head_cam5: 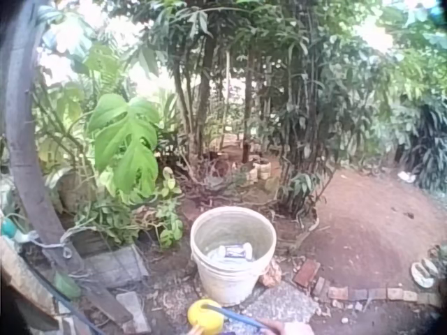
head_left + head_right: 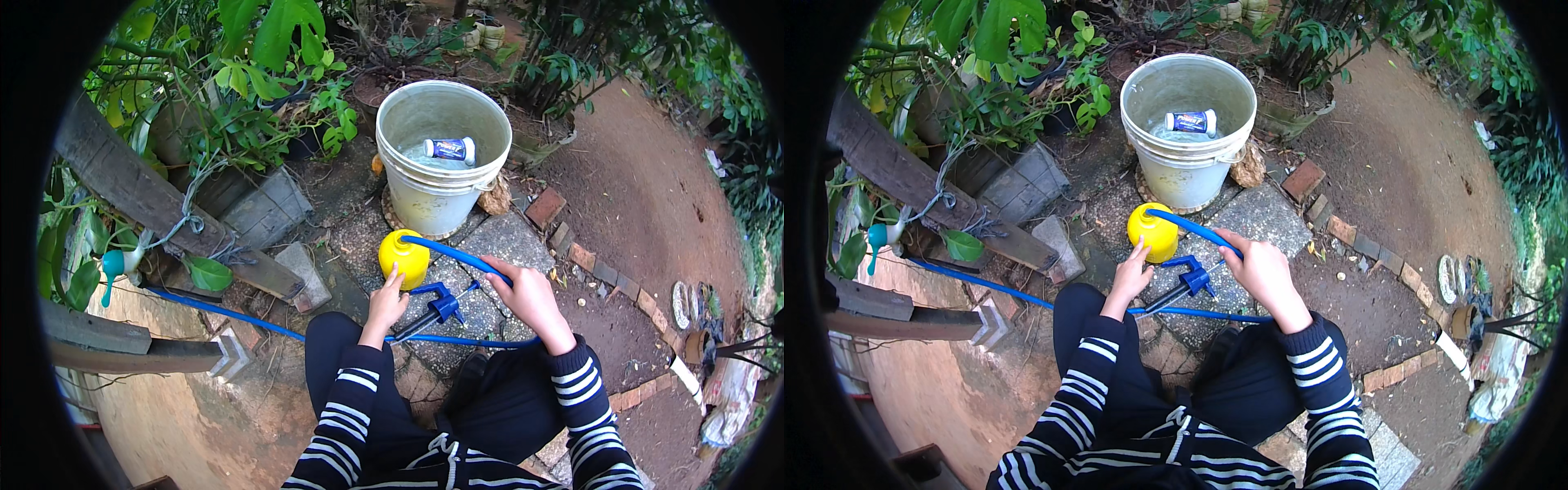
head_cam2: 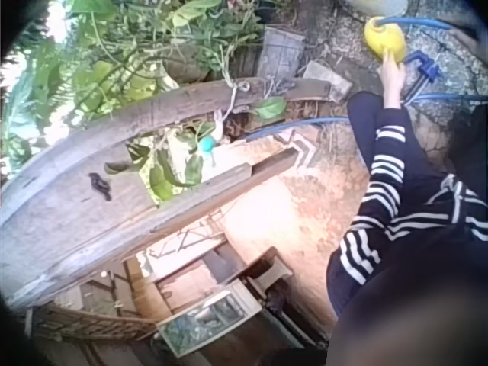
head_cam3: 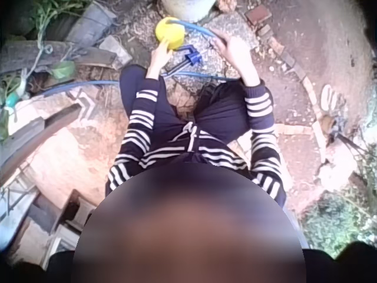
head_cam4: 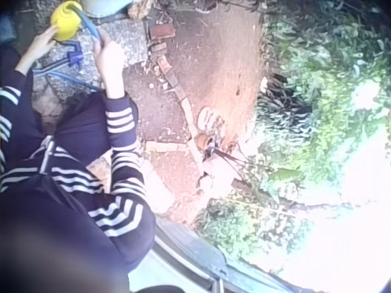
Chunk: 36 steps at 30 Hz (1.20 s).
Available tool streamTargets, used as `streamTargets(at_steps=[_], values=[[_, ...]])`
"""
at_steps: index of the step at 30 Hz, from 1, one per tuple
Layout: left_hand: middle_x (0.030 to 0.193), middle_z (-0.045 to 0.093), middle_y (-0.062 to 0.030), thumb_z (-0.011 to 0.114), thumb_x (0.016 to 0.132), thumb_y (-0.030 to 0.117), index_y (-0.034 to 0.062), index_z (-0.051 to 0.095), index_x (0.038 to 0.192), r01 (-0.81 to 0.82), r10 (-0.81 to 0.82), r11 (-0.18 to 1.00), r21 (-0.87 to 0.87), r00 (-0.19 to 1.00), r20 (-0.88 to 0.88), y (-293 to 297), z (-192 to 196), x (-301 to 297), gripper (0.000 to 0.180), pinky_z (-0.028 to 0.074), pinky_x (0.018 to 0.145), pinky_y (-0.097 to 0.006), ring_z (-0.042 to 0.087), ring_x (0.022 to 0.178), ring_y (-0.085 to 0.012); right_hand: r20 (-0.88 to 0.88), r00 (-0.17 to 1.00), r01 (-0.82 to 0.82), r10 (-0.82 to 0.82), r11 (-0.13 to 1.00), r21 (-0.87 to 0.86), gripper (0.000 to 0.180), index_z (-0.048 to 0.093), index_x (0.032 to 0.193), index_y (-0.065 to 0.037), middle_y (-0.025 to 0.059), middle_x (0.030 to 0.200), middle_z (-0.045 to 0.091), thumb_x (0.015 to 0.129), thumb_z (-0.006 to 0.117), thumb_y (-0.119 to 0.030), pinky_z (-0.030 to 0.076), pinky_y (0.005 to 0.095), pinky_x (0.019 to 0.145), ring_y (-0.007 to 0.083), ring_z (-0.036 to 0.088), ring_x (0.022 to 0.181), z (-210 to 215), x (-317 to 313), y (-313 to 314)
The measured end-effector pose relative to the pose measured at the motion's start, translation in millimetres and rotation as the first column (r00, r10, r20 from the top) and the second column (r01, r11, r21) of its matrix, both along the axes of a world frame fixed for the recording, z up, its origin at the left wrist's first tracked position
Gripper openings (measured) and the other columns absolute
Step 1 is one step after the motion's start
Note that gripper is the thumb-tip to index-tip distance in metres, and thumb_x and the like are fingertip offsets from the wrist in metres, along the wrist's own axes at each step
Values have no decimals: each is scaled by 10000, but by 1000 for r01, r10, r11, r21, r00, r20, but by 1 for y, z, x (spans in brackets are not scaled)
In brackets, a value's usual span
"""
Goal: The person fills a yellow garden sprayer with water from a tap, then walks through a garden and sprays various plants and the ground with the sprayer.
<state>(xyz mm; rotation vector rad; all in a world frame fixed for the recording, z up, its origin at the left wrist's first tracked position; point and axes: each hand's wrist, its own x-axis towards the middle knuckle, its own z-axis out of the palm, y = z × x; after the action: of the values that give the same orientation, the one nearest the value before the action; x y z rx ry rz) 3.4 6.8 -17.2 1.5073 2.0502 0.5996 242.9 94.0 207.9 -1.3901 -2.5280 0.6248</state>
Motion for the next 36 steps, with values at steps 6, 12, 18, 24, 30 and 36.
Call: streamTargets(at_steps=[6, 12, 18, 24, 30, 36], values=[[1501, 243, -60, 593, 800, 226, 99, 467, 1309, -4, 5, 999, -45, 1000, 27, 1, -1, -1, 539, 429, 893, -444, 590, 1048, -284, -27, 999, -20, 21, 999, 39, 291, 632, 1139, -232, 147, 770, 657, 861, 577, -297, 523, 419, 667, 322, 647, 701, -6, 1, 1], [1501, 243, -60, 600, 800, 230, 102, 474, 1302, -7, 8, 999, -44, 1000, 30, 1, -2, -1, 533, 438, 883, -440, 598, 1036, -281, -24, 999, -28, 29, 998, 56, 294, 626, 1145, -257, 139, 725, 657, 864, 569, -319, 526, 433, 654, 325, 647, 676, -10, 2, 2], [1499, 247, -51, 597, 798, 224, 106, 492, 1286, -10, 12, 999, -42, 999, 32, 1, -1, -1, 513, 447, 873, -436, 608, 1015, -279, 6, 1000, -10, 10, 1000, 19, 288, 637, 1134, -209, 146, 811, 661, 860, 582, -276, 523, 405, 681, 318, 649, 724, -6, 1, 1], [1493, 261, -50, 588, 799, 223, 101, 506, 1272, -12, 13, 999, -33, 1000, 16, 1, 1, -1, 495, 456, 855, -438, 620, 980, -286, -29, 999, -31, 33, 997, 64, 291, 627, 1142, -255, 141, 723, 656, 865, 566, -323, 525, 435, 646, 329, 645, 674, -9, 0, 2], [1486, 275, -49, 579, 802, 224, 99, 517, 1259, -16, 16, 999, -28, 1000, 19, 1, 1, -1, 478, 461, 845, -438, 625, 964, -285, -20, 999, -37, 39, 996, 75, 296, 621, 1150, -255, 143, 713, 651, 864, 568, -312, 524, 438, 638, 332, 643, 667, -11, 1, 2], [1487, 274, -46, 578, 802, 226, 99, 522, 1254, -19, 20, 999, -40, 999, 25, 0, 2, -1, 473, 461, 841, -435, 623, 970, -280, -12, 999, -48, 49, 995, 89, 306, 615, 1160, -258, 150, 698, 645, 860, 573, -303, 523, 436, 624, 327, 643, 656, -12, 1, 2]])
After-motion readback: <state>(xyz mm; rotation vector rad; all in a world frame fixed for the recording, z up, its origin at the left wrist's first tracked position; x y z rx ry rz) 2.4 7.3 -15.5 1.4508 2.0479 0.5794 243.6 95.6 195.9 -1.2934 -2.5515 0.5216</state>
